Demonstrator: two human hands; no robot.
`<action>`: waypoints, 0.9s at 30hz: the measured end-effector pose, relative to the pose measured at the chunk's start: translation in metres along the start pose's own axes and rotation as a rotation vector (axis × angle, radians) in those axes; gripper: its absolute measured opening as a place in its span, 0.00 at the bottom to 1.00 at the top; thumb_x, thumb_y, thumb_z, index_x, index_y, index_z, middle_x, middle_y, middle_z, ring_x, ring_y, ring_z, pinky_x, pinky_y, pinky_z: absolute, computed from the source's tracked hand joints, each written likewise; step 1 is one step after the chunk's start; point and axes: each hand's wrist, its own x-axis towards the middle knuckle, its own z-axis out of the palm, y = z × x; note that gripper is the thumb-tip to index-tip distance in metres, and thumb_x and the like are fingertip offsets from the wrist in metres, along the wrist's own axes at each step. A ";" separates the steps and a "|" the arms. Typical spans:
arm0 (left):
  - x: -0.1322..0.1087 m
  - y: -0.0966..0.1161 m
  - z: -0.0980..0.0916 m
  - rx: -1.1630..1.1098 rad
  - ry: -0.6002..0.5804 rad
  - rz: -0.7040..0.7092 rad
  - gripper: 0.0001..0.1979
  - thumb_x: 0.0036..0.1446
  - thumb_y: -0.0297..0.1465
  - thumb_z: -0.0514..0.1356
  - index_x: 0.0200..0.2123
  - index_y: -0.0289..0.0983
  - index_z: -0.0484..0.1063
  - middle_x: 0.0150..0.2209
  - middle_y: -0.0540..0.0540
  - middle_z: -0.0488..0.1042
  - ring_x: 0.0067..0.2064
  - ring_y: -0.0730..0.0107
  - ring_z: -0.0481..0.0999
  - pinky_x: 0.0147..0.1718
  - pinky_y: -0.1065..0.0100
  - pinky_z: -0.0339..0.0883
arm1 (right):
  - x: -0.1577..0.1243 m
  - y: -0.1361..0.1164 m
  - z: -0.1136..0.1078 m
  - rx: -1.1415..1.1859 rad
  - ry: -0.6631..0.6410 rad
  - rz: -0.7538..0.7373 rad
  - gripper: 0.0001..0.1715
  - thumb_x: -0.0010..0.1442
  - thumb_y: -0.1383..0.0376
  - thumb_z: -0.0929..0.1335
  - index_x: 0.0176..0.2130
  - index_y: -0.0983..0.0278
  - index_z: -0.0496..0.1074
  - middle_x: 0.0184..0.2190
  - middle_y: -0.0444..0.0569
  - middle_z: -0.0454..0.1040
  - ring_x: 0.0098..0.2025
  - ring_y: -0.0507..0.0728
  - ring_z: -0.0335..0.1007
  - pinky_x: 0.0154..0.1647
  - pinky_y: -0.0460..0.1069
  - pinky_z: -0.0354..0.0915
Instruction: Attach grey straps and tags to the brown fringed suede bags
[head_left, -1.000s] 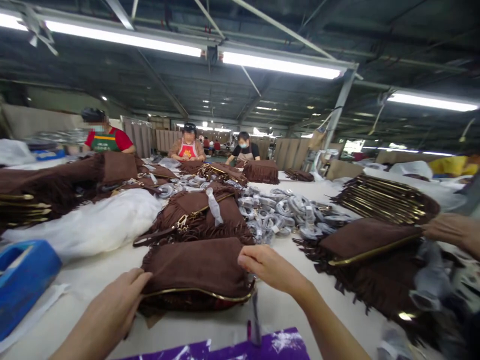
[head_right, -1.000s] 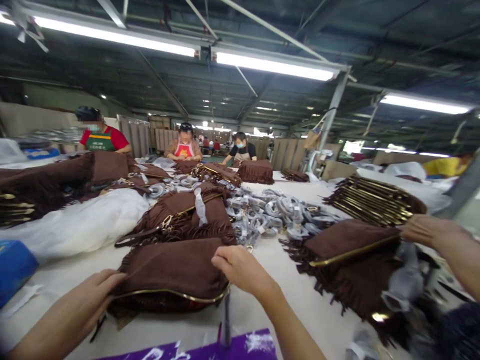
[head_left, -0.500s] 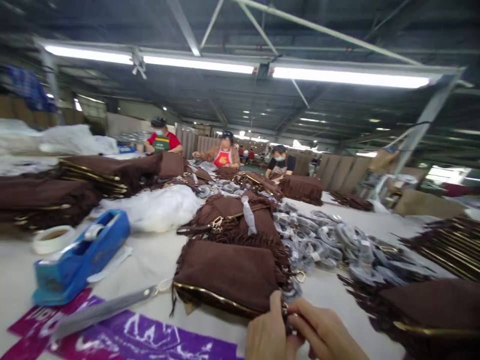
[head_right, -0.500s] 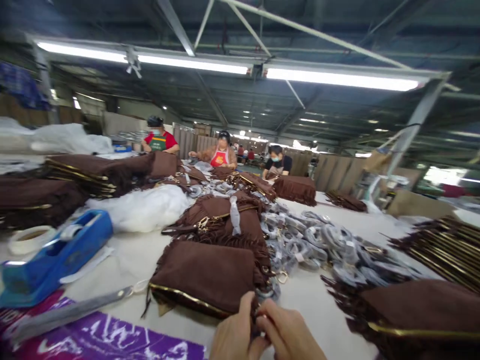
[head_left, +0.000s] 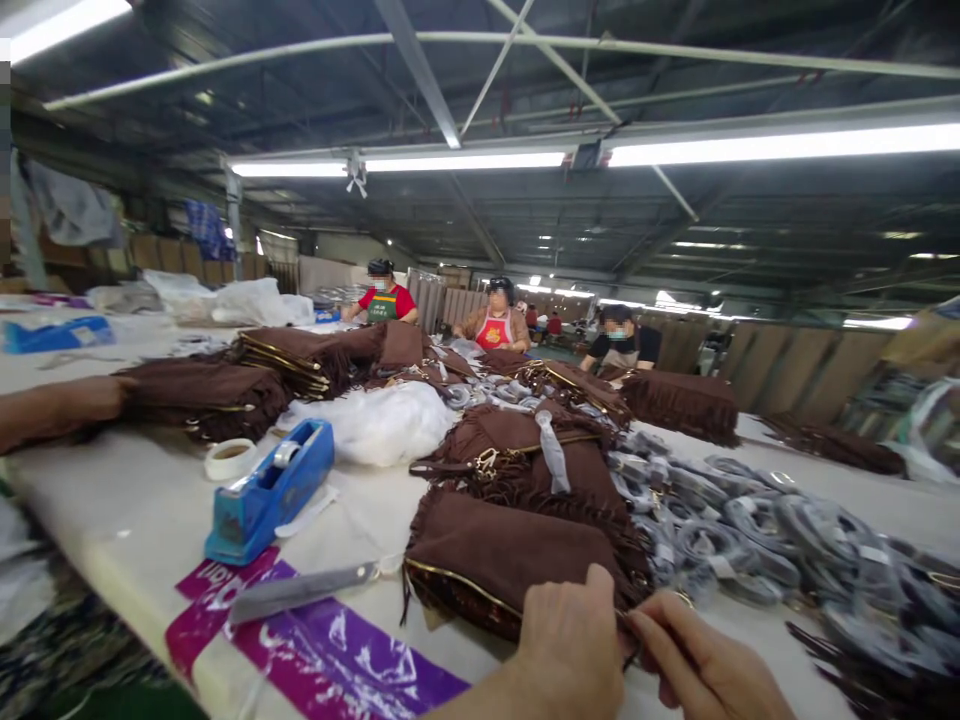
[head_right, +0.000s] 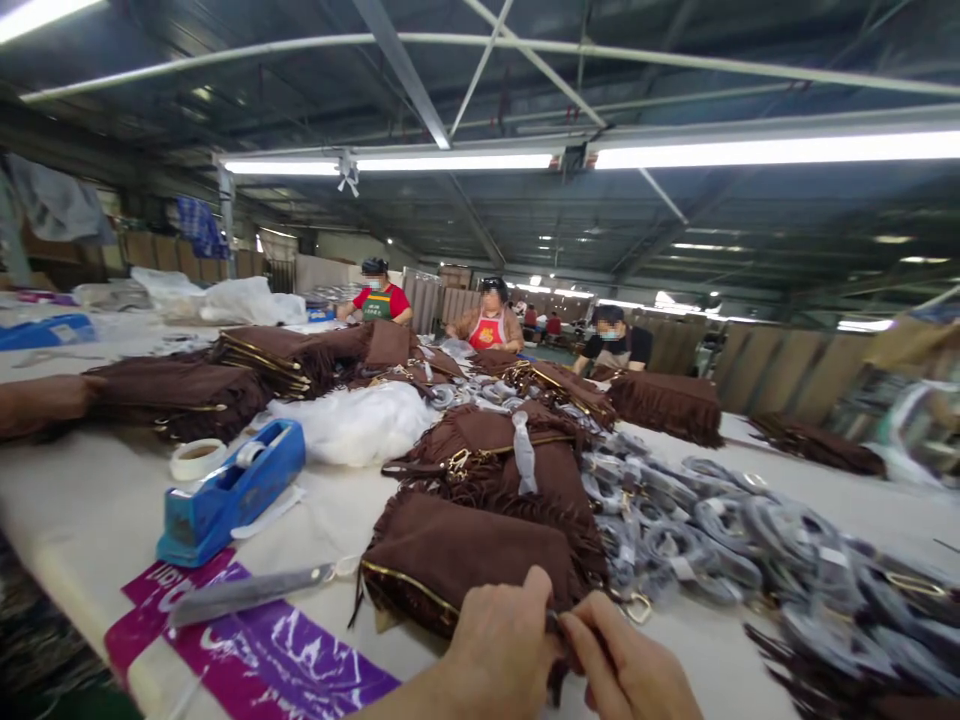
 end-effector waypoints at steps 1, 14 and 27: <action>0.000 0.000 0.001 -0.014 0.022 0.006 0.14 0.56 0.28 0.55 0.47 0.33 0.67 0.41 0.31 0.79 0.43 0.43 0.79 0.37 0.53 0.70 | 0.001 -0.003 -0.003 -0.013 0.001 -0.014 0.21 0.61 0.49 0.57 0.24 0.55 0.65 0.17 0.43 0.72 0.18 0.55 0.69 0.23 0.48 0.63; 0.040 -0.030 -0.097 0.290 0.177 0.207 0.09 0.58 0.23 0.57 0.28 0.33 0.76 0.31 0.32 0.80 0.41 0.50 0.79 0.40 0.58 0.66 | 0.057 -0.013 -0.047 -0.292 0.233 0.106 0.22 0.59 0.47 0.54 0.26 0.56 0.63 0.20 0.45 0.73 0.24 0.60 0.70 0.27 0.51 0.58; -0.002 -0.156 -0.108 0.276 0.196 0.194 0.24 0.45 0.21 0.59 0.48 0.42 0.75 0.47 0.38 0.78 0.49 0.49 0.76 0.49 0.54 0.68 | 0.082 0.011 -0.064 -0.008 0.341 0.064 0.24 0.60 0.46 0.57 0.24 0.57 0.66 0.17 0.44 0.71 0.20 0.56 0.69 0.24 0.50 0.64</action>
